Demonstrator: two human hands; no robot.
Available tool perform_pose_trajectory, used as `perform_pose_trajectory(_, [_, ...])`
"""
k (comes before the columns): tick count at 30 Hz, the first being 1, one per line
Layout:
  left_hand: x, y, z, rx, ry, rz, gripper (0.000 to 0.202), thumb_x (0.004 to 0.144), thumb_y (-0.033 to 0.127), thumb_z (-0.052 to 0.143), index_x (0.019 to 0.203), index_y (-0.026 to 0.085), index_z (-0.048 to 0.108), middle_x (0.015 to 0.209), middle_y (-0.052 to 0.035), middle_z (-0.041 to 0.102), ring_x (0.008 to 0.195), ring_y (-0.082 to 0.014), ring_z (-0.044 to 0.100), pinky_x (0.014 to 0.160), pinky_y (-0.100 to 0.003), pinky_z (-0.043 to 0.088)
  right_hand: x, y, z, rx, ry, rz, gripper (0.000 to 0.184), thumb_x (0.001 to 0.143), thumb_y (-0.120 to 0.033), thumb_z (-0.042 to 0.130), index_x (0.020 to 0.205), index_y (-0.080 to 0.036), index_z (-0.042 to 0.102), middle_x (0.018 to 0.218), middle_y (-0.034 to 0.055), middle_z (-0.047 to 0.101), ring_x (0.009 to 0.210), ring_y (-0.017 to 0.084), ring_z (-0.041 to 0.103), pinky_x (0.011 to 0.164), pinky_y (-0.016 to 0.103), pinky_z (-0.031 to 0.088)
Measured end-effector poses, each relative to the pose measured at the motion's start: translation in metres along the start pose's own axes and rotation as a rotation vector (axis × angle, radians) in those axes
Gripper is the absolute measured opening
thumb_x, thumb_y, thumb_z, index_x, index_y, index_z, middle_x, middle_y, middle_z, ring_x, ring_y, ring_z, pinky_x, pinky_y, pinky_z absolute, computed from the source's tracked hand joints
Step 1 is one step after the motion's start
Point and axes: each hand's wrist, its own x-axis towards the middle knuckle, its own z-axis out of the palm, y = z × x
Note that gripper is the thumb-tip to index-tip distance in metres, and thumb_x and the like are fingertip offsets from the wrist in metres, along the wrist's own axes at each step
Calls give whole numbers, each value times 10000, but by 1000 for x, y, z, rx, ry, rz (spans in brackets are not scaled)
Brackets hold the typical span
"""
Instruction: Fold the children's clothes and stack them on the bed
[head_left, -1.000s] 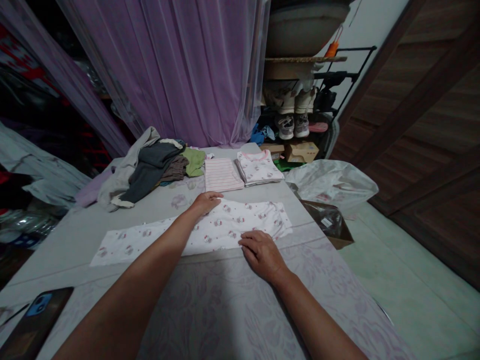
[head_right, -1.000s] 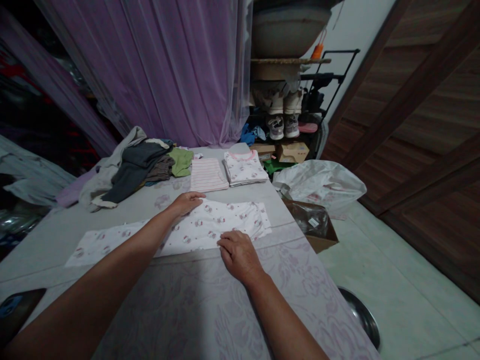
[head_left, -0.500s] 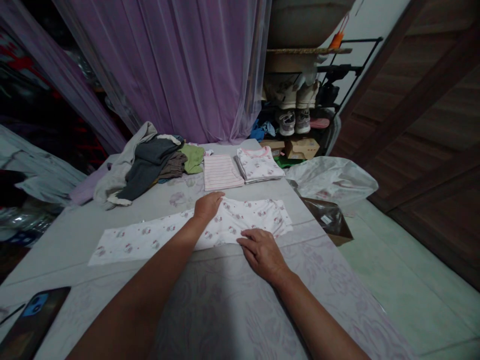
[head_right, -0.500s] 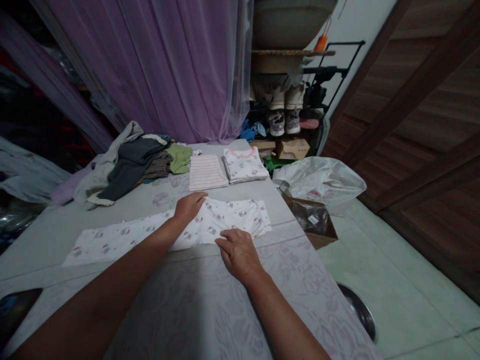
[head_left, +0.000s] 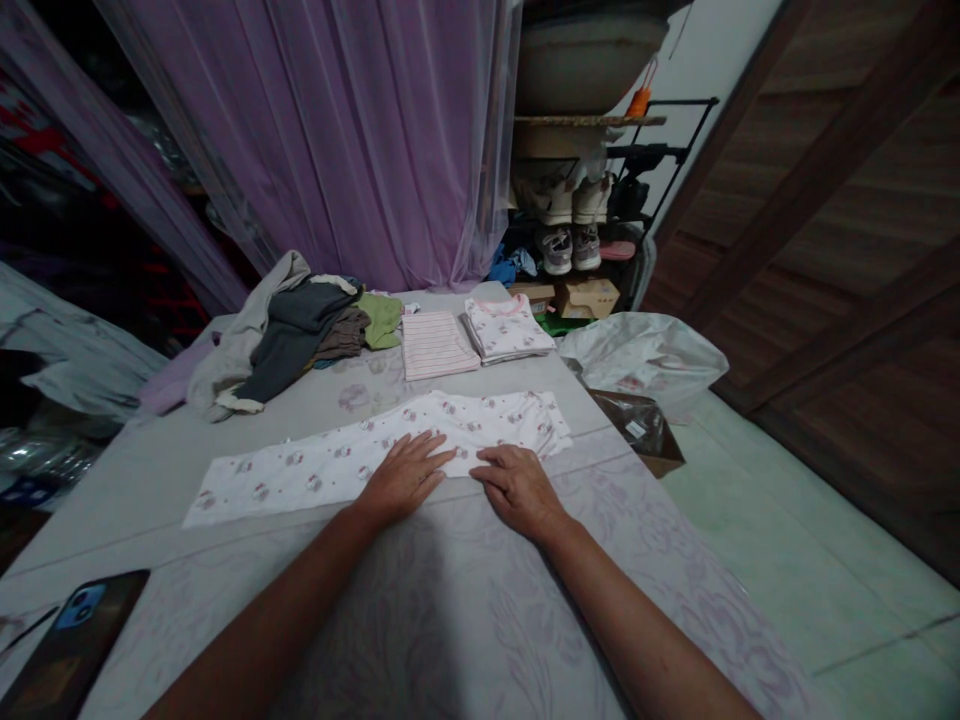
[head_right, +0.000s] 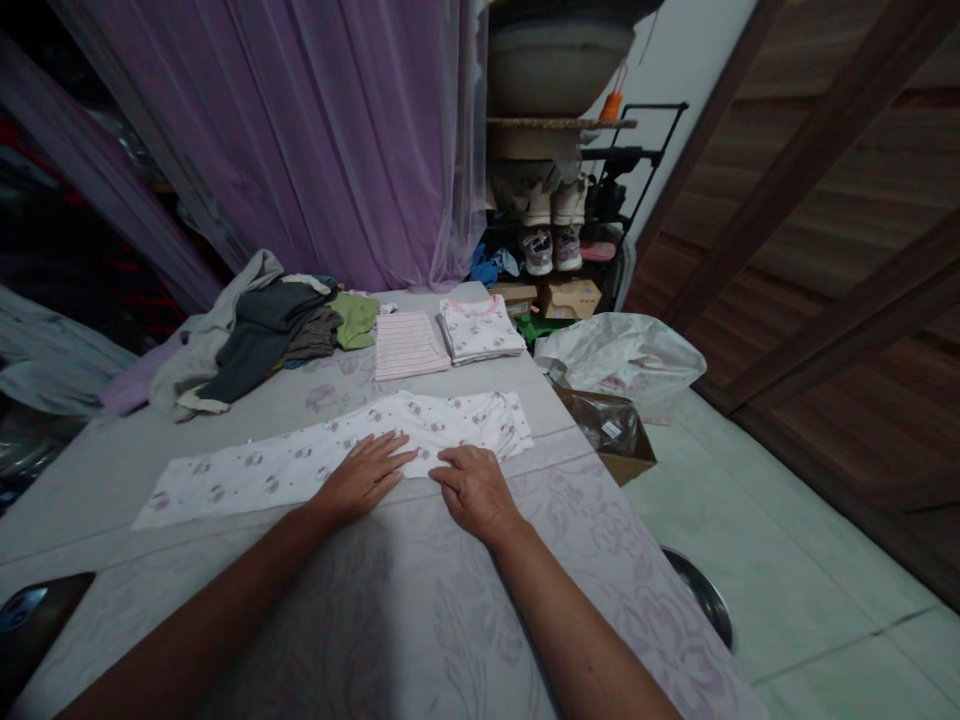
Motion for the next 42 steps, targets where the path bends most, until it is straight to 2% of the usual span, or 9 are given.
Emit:
perform_pose_trajectory(7, [-9,-2,0,120,14,-13,579,972,574,287,1508,355,291,1600,-36,266,1466,-257,232,1177,-489,158,0,0,0,-1,51,88,228,823,-129,539,921,-232,716,1105,64,700,1040,225,598,885,390,412])
perform_pose_trajectory(12, [-21,-4,3,139,38,-55,571,972,570,301,1488,330,349,1590,-35,289,1461,-255,244,1179,-482,166,3,-6,-5,-40,47,121,159,879,-224,540,882,-212,699,1002,65,700,952,205,593,843,340,399])
perform_pose_trajectory(17, [-25,-4,3,121,74,-66,509,971,551,336,1448,386,403,1590,-19,292,1448,-260,278,1173,-507,174,11,-12,-12,-149,-58,191,217,897,-261,515,780,-185,682,829,57,669,842,186,577,775,291,385])
perform_pose_trajectory(22, [-24,2,1,100,68,-98,470,968,523,377,1423,415,429,1598,-6,271,1456,-271,257,1168,-556,158,45,-16,-24,-208,-198,333,265,921,-298,463,918,-212,714,946,55,708,876,176,613,741,258,402])
perform_pose_trajectory(25, [-24,5,-2,87,53,-89,458,981,474,368,1427,390,428,1597,-6,272,1465,-271,229,1164,-597,125,77,-11,-27,-251,-209,355,314,935,-283,445,1142,-226,674,1137,59,695,1034,180,608,840,247,410])
perform_pose_trajectory(29, [-23,9,-4,64,44,-33,467,1004,356,312,1469,351,362,1542,-16,388,1455,-241,259,1161,-634,58,114,4,-21,-301,-234,383,418,940,-320,461,1324,-195,569,1256,106,653,1131,219,583,924,296,404])
perform_pose_trajectory(33, [-23,9,-4,64,59,29,487,1005,297,298,1491,318,322,1505,-28,446,1440,-238,298,1160,-647,16,136,15,-10,-308,-292,380,423,910,-491,516,1185,-208,667,1187,113,687,1078,245,611,871,314,427])
perform_pose_trajectory(36, [-23,7,-3,86,93,84,477,999,289,316,1474,312,361,1502,-18,452,1455,-217,266,1191,-582,15,145,20,-2,-305,-334,346,438,887,-571,526,1068,-221,718,1106,96,720,1030,231,631,836,289,427])
perform_pose_trajectory(42, [-23,1,3,62,74,108,477,993,286,323,1465,313,384,1527,1,416,1472,-209,214,1208,-528,35,153,27,15,-326,-316,331,382,947,-487,452,1045,-216,703,1095,91,720,1011,216,641,812,278,423])
